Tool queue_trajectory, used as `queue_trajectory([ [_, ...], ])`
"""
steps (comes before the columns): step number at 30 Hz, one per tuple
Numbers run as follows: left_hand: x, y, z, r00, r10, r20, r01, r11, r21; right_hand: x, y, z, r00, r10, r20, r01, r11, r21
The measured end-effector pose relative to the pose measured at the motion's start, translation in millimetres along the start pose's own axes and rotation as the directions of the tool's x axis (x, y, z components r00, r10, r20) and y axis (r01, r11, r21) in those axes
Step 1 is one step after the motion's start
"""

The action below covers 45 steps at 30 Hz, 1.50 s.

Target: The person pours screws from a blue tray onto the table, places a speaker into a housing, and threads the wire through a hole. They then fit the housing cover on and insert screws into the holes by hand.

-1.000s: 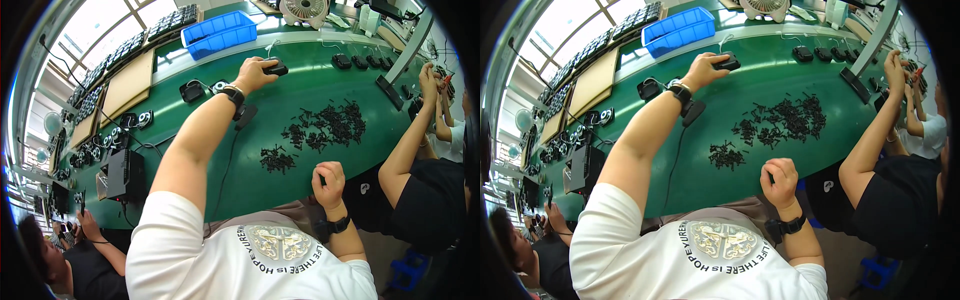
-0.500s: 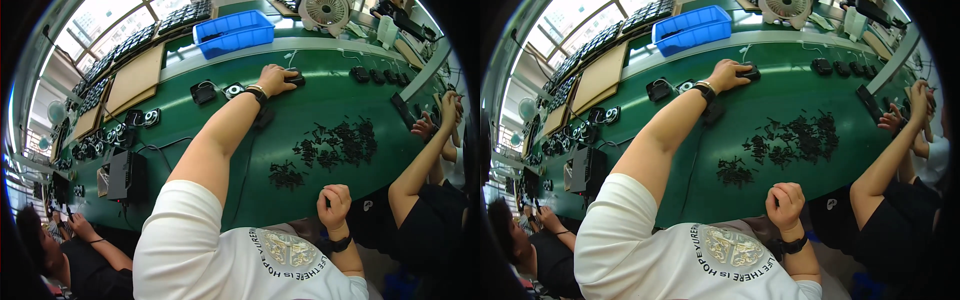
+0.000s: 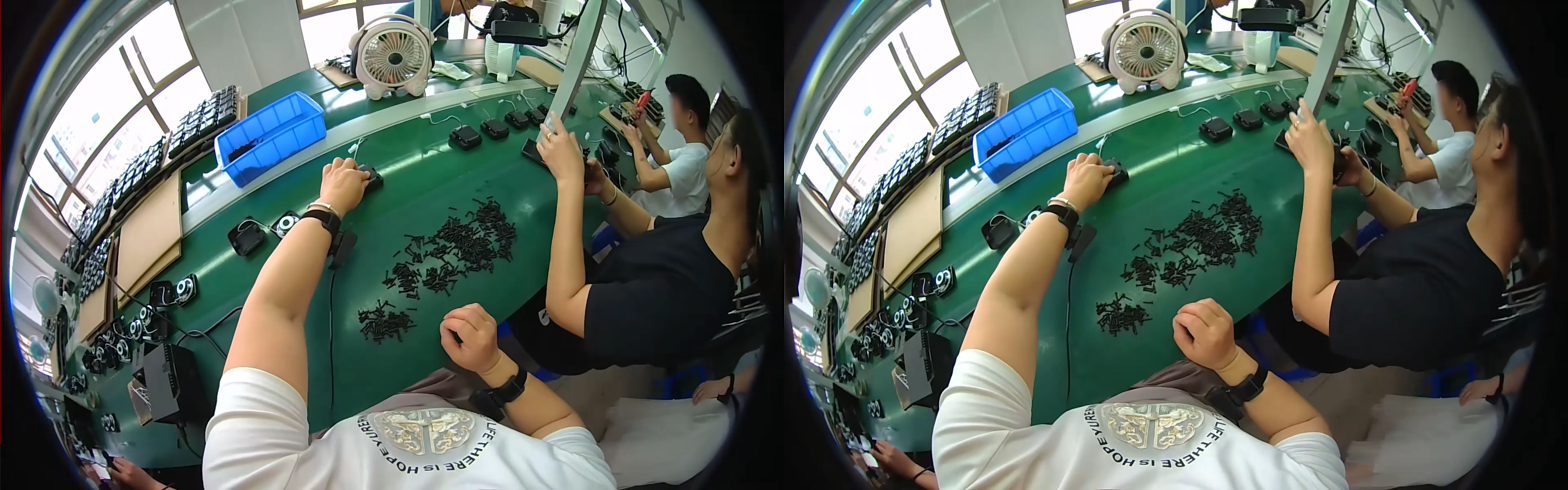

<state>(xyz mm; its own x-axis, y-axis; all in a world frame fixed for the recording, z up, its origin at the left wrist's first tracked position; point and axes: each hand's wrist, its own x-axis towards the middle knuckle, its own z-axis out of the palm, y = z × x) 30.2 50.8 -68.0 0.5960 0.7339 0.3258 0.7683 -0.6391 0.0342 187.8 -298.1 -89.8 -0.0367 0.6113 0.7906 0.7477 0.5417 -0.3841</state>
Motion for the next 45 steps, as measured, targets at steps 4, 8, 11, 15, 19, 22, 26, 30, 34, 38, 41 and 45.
queue_trajectory([
  [4,2,2,1,0.998,0.053,0.039,-0.055,0.996,0.071,1,-1,2,1.000,-0.005,-0.009,0.005,1.000,0.004],
  [8,2,6,1,0.998,0.055,0.017,-0.056,0.993,0.103,2,-1,2,1.000,0.000,-0.007,0.000,1.000,0.003],
  [11,2,10,-1,0.998,0.065,-0.001,-0.064,0.990,0.128,1,-1,2,1.000,0.005,-0.011,-0.005,1.000,0.000],
  [15,3,20,-13,0.997,0.021,0.074,-0.032,0.988,0.149,1,0,0,1.000,0.006,-0.007,-0.006,1.000,-0.024],
  [19,-1,22,-20,0.992,-0.032,0.124,0.019,0.994,0.107,1,-2,0,1.000,0.009,-0.013,-0.009,1.000,-0.027],
  [22,-8,20,-23,0.993,-0.051,0.111,0.058,0.996,-0.064,-1,-3,0,1.000,0.006,-0.021,-0.007,1.000,-0.028],
  [26,-34,13,-36,0.998,-0.062,0.020,0.064,0.980,-0.191,1,-5,4,1.000,-0.009,-0.012,0.009,1.000,-0.014],
  [30,-93,37,-87,0.994,-0.076,0.079,0.107,0.828,-0.550,4,-5,4,0.998,-0.024,0.058,0.023,0.999,0.023],
  [34,-184,73,-139,0.989,0.017,0.149,0.114,0.567,-0.816,3,-5,-5,0.985,0.012,0.174,-0.024,0.997,0.067],
  [38,-290,82,-173,0.988,-0.012,0.155,0.142,0.487,-0.862,27,0,-4,0.954,0.024,0.298,-0.085,0.977,0.196],
  [41,-358,74,-185,0.973,-0.128,0.194,0.231,0.418,-0.879,71,-22,15,0.922,0.000,0.388,-0.117,0.953,0.278],
  [45,-422,55,-185,0.939,-0.283,0.196,0.307,0.434,-0.847,144,-53,88,0.809,-0.165,0.564,-0.060,0.931,0.360],
])
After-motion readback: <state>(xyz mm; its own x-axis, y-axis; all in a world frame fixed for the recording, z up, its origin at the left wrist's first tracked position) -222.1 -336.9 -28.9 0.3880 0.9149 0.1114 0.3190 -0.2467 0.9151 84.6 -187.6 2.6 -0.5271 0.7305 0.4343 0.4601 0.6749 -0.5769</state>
